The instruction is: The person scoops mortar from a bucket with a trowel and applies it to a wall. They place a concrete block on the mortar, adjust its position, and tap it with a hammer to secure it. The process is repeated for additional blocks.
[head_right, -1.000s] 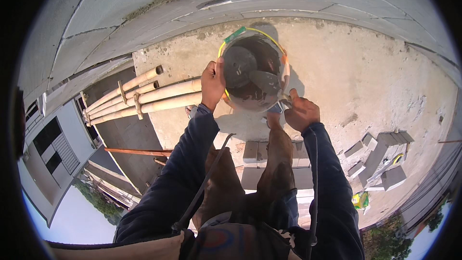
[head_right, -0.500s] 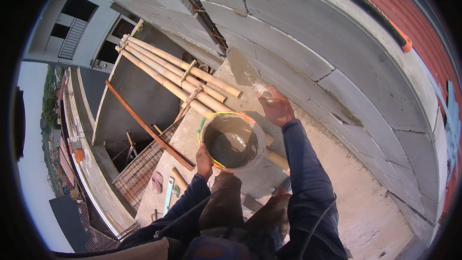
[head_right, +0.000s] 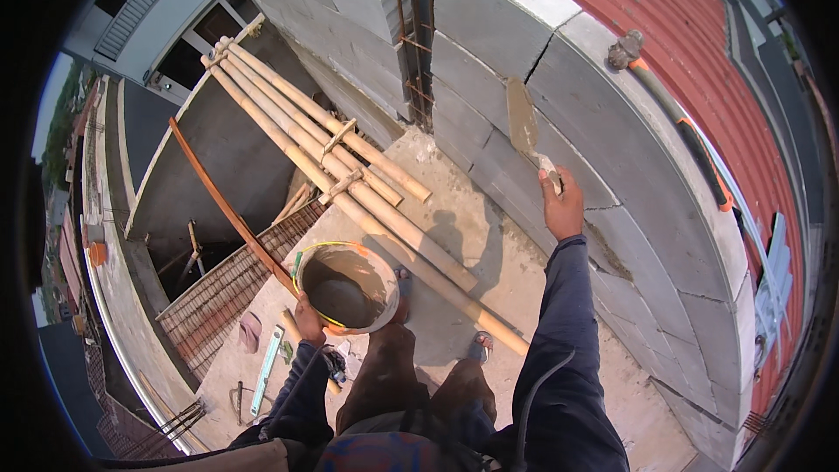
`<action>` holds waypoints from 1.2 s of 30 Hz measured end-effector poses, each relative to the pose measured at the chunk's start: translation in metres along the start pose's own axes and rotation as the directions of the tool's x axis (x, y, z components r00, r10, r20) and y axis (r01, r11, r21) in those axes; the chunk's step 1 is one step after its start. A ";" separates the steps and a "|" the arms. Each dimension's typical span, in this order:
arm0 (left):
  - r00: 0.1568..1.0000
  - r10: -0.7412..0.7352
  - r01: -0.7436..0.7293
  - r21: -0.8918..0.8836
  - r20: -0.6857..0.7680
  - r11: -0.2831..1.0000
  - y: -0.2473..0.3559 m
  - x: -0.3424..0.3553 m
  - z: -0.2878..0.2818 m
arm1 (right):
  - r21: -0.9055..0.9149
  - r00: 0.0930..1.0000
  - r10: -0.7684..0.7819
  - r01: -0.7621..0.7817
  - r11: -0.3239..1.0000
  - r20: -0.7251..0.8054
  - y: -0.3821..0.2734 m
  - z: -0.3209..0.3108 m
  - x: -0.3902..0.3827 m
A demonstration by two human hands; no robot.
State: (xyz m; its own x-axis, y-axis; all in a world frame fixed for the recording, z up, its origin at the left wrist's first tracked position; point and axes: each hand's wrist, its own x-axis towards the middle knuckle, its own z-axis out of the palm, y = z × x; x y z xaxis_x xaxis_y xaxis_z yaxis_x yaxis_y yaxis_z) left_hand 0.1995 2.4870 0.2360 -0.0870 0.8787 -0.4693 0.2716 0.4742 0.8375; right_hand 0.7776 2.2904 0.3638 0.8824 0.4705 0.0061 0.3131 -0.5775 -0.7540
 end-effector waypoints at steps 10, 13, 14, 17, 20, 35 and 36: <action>0.950 -0.104 0.113 -0.015 0.294 0.993 0.036 -0.111 0.103 | -0.242 0.899 -0.342 0.409 0.880 0.274 -0.008 -0.106 -0.182; 0.895 -0.013 0.111 -0.193 0.446 0.975 0.056 -0.158 0.151 | -0.488 0.839 0.019 0.298 0.820 0.543 -0.044 -0.132 -0.234; 0.861 0.145 -0.118 -0.086 0.487 0.989 0.066 -0.177 0.161 | -0.512 0.832 0.068 0.272 0.815 0.551 -0.046 -0.137 -0.243; 0.763 -0.073 0.289 -0.239 0.642 0.927 0.094 -0.226 0.187 | -0.548 0.845 0.126 0.216 0.808 0.519 -0.042 -0.145 -0.255; 0.688 -0.065 0.172 -0.075 0.723 0.982 0.119 -0.265 0.198 | -0.519 0.947 -0.072 0.233 0.823 0.312 -0.043 -0.164 -0.252; 0.598 0.066 -0.320 0.163 0.799 0.933 0.112 -0.248 0.152 | -0.322 0.889 -0.329 0.427 0.845 0.319 -0.079 -0.107 -0.199; 0.587 0.086 -0.374 0.176 0.805 0.911 0.124 -0.242 0.143 | -0.320 0.892 -0.328 0.423 0.848 0.310 -0.090 -0.092 -0.194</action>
State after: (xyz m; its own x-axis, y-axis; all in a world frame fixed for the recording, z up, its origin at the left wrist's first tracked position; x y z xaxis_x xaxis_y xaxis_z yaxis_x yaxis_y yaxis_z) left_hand 0.3916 2.3258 0.4131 0.7440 0.5123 -0.4289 0.4483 0.0933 0.8890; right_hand 0.6102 2.1895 0.4915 0.5758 0.8161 0.0494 0.7512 -0.5041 -0.4262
